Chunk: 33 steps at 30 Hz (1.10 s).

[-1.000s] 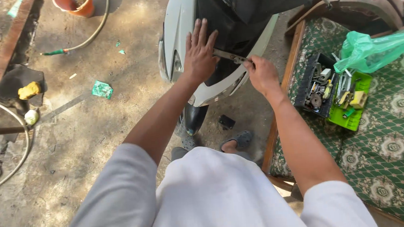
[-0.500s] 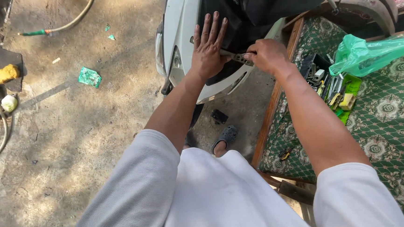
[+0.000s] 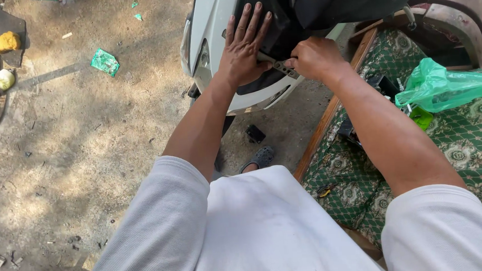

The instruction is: Repairing a motorcycle front panel and electrical components.

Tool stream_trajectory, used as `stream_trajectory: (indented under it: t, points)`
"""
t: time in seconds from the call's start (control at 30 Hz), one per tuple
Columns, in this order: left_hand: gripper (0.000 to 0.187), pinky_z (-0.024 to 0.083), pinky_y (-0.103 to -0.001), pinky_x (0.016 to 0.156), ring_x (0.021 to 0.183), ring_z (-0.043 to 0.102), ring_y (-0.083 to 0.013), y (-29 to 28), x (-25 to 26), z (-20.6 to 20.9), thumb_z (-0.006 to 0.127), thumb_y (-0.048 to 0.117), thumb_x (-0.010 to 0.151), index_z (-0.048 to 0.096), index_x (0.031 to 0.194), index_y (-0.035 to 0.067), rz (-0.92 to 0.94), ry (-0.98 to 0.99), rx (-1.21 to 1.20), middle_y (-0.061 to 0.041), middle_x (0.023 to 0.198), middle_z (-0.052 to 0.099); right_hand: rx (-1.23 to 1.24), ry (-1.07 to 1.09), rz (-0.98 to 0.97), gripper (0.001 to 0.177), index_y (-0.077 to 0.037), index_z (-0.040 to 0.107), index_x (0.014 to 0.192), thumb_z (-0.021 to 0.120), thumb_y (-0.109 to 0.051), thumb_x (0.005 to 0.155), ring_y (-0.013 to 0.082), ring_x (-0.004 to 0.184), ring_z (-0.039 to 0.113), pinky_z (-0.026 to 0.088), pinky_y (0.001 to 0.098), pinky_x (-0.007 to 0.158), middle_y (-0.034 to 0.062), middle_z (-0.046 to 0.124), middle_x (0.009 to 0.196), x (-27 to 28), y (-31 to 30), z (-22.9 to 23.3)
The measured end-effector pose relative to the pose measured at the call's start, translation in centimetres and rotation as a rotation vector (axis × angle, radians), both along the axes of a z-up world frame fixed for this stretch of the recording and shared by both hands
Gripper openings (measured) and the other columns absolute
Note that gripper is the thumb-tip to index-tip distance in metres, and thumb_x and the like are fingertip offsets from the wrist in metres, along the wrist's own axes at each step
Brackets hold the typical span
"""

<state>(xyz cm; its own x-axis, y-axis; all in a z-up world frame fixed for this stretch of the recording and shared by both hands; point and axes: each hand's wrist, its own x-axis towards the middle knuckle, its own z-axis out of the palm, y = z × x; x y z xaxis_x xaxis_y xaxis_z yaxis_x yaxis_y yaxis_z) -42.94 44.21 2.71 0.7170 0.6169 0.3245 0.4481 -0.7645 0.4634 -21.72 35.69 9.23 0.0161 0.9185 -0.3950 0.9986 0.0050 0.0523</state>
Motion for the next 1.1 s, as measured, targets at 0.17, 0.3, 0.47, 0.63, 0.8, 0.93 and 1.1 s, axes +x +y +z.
stream_trajectory:
  t: [0.17, 0.3, 0.47, 0.63, 0.8, 0.93, 1.1]
  points:
    - [0.121, 0.006, -0.054, 0.133, 0.161, 0.006, -0.0292, -0.3, 0.4, -0.6, 0.092, 0.052, 0.077, 0.019, 0.169, 0.025, 0.012, 0.023, -0.002, -0.007, 0.174, 0.010, 0.018, 0.237, -0.170, 0.029, -0.019, 0.081, 0.107, 0.067, -0.045, 0.102, 0.0327, 0.080, 0.069, 0.055, 0.0511, 0.074, 0.0087, 0.074, 0.086, 1.4, -2.7, -2.4]
    - [0.122, 0.006, -0.054, 0.134, 0.162, 0.005, -0.0286, 0.0, 0.5, -2.3, 0.092, 0.056, 0.080, 0.015, 0.171, 0.027, 0.013, 0.023, 0.091, -0.006, 0.175, 0.008, 0.288, 0.517, -0.263, 0.040, -0.003, 0.066, 0.109, 0.078, -0.039, 0.095, 0.0330, 0.084, 0.067, 0.054, 0.0522, 0.068, 0.0115, 0.067, 0.088, 2.2, -4.3, -5.7]
    - [0.126, 0.006, -0.053, 0.133, 0.162, 0.002, -0.0284, -0.2, 1.1, -2.6, 0.091, 0.063, 0.083, 0.010, 0.172, 0.028, 0.026, 0.044, 0.180, -0.005, 0.176, 0.004, 0.337, 0.617, -0.510, 0.047, -0.006, 0.053, 0.105, 0.079, -0.042, 0.091, 0.0258, 0.078, 0.066, 0.054, 0.0483, 0.061, 0.0069, 0.057, 0.085, -1.4, -6.5, -6.4]
    - [0.126, 0.009, -0.056, 0.131, 0.161, 0.003, -0.0277, -0.5, 1.2, -2.4, 0.091, 0.061, 0.080, 0.010, 0.171, 0.029, 0.048, 0.099, 0.168, -0.005, 0.175, 0.005, 0.456, 0.668, -0.768, 0.041, -0.005, 0.059, 0.092, 0.077, -0.042, 0.098, 0.0291, 0.071, 0.063, 0.047, 0.0487, 0.063, 0.0102, 0.063, 0.080, -3.4, -7.5, -8.0]
    - [0.123, 0.016, -0.057, 0.127, 0.161, 0.004, -0.0286, 0.0, 0.9, -1.3, 0.091, 0.060, 0.081, 0.011, 0.170, 0.028, 0.012, 0.136, 0.120, -0.006, 0.175, 0.005, 0.415, 0.663, -0.867, 0.036, -0.010, 0.068, 0.084, 0.071, -0.043, 0.097, 0.0287, 0.065, 0.067, 0.048, 0.0462, 0.063, 0.0086, 0.067, 0.068, -4.4, -7.3, -7.4]
    - [0.122, 0.019, -0.058, 0.126, 0.162, 0.005, -0.0296, 1.3, -0.2, 0.7, 0.090, 0.060, 0.083, 0.013, 0.171, 0.027, -0.058, 0.110, 0.137, -0.008, 0.176, 0.005, 0.411, 0.498, -0.862, 0.046, -0.008, 0.074, 0.084, 0.062, -0.047, 0.103, 0.0347, 0.063, 0.063, 0.046, 0.0527, 0.059, 0.0140, 0.067, 0.069, -5.7, -7.2, -7.1]
    - [0.123, 0.014, -0.061, 0.130, 0.162, 0.003, -0.0330, 3.3, -0.7, 0.2, 0.090, 0.062, 0.083, 0.014, 0.171, 0.022, -0.202, 0.029, 0.135, -0.013, 0.175, 0.005, 0.537, 0.613, -0.969, 0.037, -0.010, 0.080, 0.089, 0.072, -0.045, 0.094, 0.0291, 0.061, 0.065, 0.047, 0.0464, 0.058, 0.0127, 0.070, 0.069, -6.2, -7.2, -8.5]
